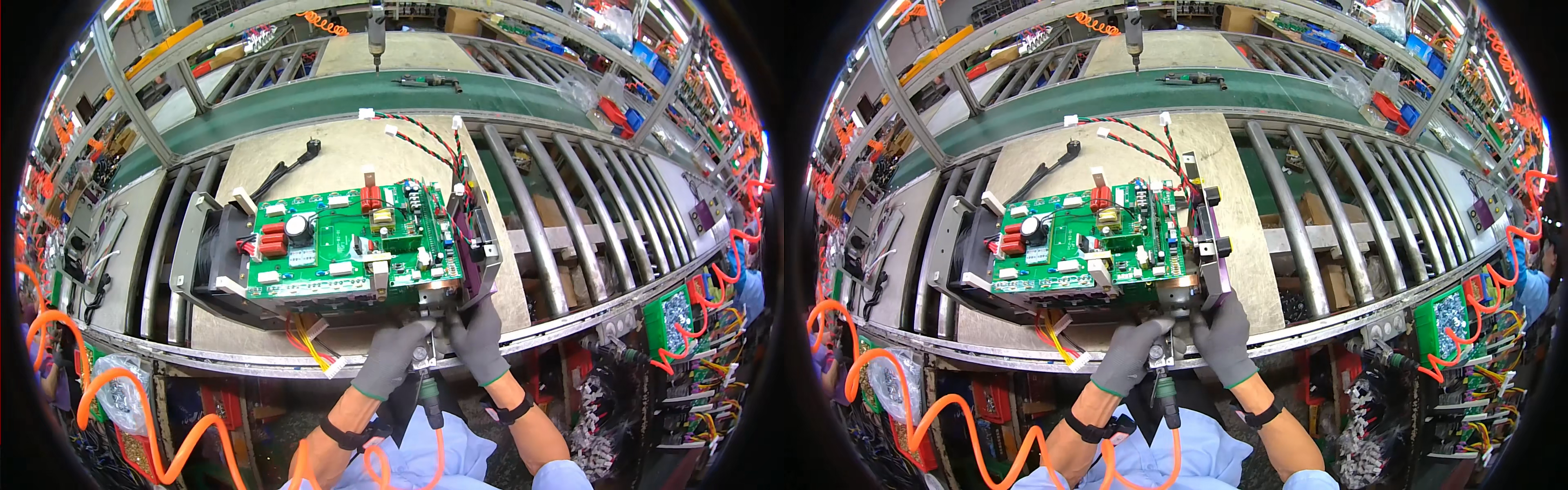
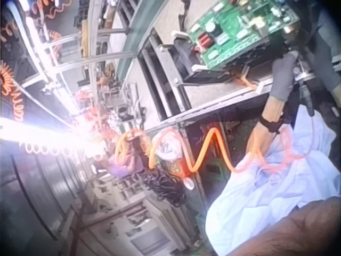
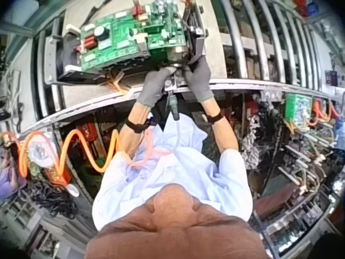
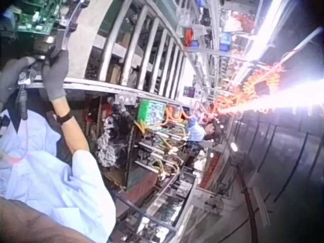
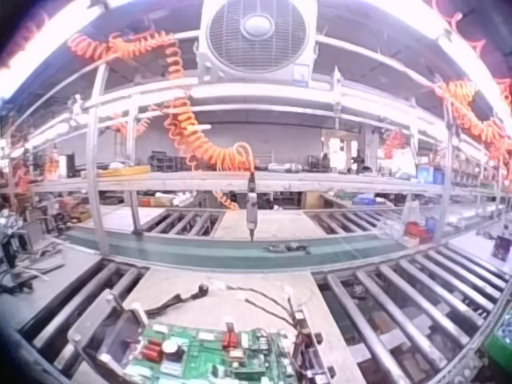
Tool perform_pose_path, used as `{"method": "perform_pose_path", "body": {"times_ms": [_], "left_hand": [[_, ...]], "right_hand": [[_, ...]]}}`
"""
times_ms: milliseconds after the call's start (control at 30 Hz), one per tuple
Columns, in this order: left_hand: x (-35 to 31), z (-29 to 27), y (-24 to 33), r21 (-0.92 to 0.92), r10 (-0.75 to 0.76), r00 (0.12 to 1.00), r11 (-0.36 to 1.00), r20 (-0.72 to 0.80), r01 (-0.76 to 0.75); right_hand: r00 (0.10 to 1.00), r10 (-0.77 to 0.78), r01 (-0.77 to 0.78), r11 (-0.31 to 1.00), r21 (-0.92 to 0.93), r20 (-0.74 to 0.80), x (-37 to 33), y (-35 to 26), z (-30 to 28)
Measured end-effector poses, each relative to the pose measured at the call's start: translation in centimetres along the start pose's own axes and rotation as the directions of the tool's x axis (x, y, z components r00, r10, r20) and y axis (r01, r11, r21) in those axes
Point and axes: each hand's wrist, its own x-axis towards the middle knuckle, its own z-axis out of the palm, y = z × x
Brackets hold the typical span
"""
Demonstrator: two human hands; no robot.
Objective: Assemble electronic components and chassis parts of a power supply unit on a factory conveyor line.
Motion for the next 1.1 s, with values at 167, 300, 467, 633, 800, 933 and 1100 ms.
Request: {"method": "perform_pose_path", "body": {"times_ms": [167,300,467,633,800,933,1100], "left_hand": [[-0.9,-0.3,0.9,-0.049,-0.062,0.994,0.997,0.088,0.067],[-1.0,-0.7,1.6,-0.02,-0.082,0.99,0.996,0.115,0.085],[-0.6,-0.5,1.2,-0.057,-0.076,0.989,0.995,0.124,0.084],[-0.3,-0.3,0.8,-0.055,-0.115,0.992,0.992,0.045,0.117],[-0.2,0.1,1.0,-0.09,-0.09,0.996,0.992,0.021,0.092],[-0.3,0.2,1.3,-0.035,-0.102,0.994,0.994,0.03,0.103],[-0.1,0.0,0.9,-0.041,-0.071,0.996,0.996,0.051,0.074]], "right_hand": [[0.999,0.049,-0.049,0.999,-0.014,-0.012,-0.2,0.1,0.3],[0.994,0.105,-0.104,0.993,0.058,-0.019,-0.3,0.1,0.4],[0.996,0.09,-0.089,0.996,0.011,-0.021,-0.3,0.2,0.3],[0.996,0.083,-0.082,0.996,0.022,-0.027,-0.3,0.4,0.5],[0.996,0.083,-0.083,0.996,0.022,-0.013,-0.3,0.3,0.4],[0.999,0.035,-0.035,0.999,-0.035,-0.017,-0.2,-0.1,0.2],[0.999,0.052,-0.052,0.998,-0.023,-0.008,-0.2,-0.3,0.2]]}}
